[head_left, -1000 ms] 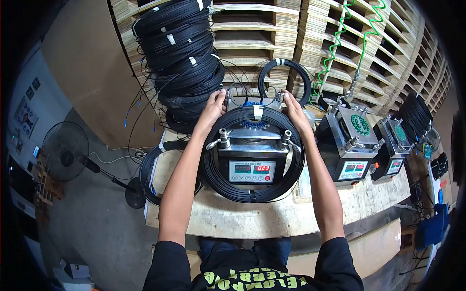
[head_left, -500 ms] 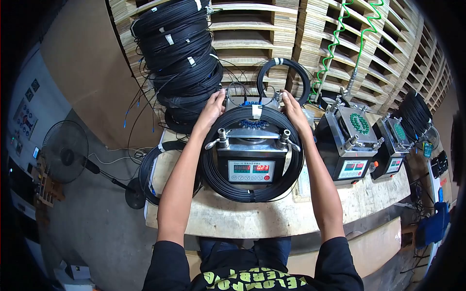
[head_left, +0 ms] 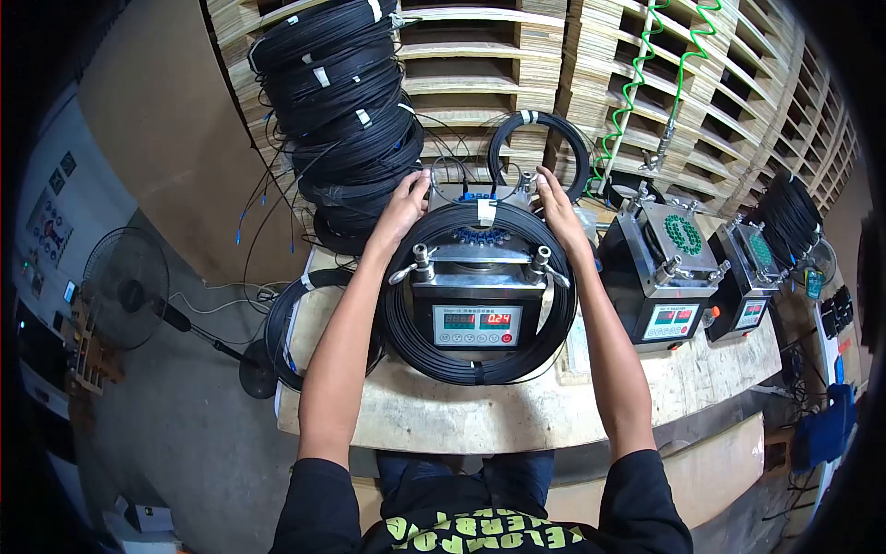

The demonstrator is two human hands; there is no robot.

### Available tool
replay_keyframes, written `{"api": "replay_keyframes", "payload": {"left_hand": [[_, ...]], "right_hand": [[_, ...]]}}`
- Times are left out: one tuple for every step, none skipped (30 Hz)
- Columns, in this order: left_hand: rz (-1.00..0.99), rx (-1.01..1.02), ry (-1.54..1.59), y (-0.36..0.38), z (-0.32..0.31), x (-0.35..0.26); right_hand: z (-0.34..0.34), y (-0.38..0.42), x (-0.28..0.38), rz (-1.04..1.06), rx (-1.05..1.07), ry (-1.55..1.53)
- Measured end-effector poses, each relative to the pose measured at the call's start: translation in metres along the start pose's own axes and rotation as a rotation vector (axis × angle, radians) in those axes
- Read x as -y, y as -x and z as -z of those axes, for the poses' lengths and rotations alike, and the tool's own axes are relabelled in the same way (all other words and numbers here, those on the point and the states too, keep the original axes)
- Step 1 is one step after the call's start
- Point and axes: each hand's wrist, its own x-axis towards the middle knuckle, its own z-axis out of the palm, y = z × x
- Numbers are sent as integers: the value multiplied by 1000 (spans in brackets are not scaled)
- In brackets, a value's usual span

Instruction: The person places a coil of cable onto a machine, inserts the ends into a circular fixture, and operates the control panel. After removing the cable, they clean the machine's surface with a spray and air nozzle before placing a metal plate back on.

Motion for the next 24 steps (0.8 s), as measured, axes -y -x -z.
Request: {"api": "replay_keyframes", "payload": {"left_hand": [[12,11,-3,-1,2,2],[25,22,-6,-3,3,4],[36,21,-8,-2,4,3],[47,21,-9,1,4,1],[59,21,-10,3,3,-2],[72,16,1,7,2,-6],[85,10,11,12,0,-12],[97,4,21,16,-1,-16],[88,-6,13,13,1,-12],[79,-15,4,8,2,-8],[71,-25,-4,5,3,-3],[63,-31,-5,2,3,-1],[55,-38,-7,0,3,1],[47,-44,-9,-2,3,3],[38,-30,27,0,1,1],[29,-17,63,2,-1,-1],[19,-3,100,4,-2,-3],[18,-8,97,5,-2,-4],[18,-13,95,7,-3,-5],[18,-17,93,7,-4,-6],[-5,-12,46,3,-2,-2],[-27,-7,0,-2,0,2],[-48,-2,-46,-5,2,8],[-51,-29,-70,-2,0,4]], "right_hand": [[1,0,0,-9,14,29],[3,0,1,-18,28,58],[4,-1,1,-27,42,88],[6,-4,-9,-15,44,82],[6,-10,-21,-4,47,77],[5,-11,-20,9,50,72],[5,-10,-19,1,50,56],[6,-9,-18,-6,50,40],[5,-8,-15,-14,51,23],[4,-7,-13,-3,40,5],[3,-6,-11,6,29,-13],[3,-6,-12,16,18,-31],[3,-7,-14,23,17,-41],[3,-9,-15,30,16,-50],[2,-9,-15,36,14,-59],[2,-8,-15,34,3,-57],[2,-8,-15,34,-9,-54],[2,-8,-15,32,-20,-52],[2,-8,-16,32,-23,-39],[2,-9,-17,32,-26,-26],[2,-9,-17,32,-28,-12],[3,-10,-16,16,-11,24],[6,-10,-16,-1,7,61],[7,-9,-14,-18,24,98]]}}
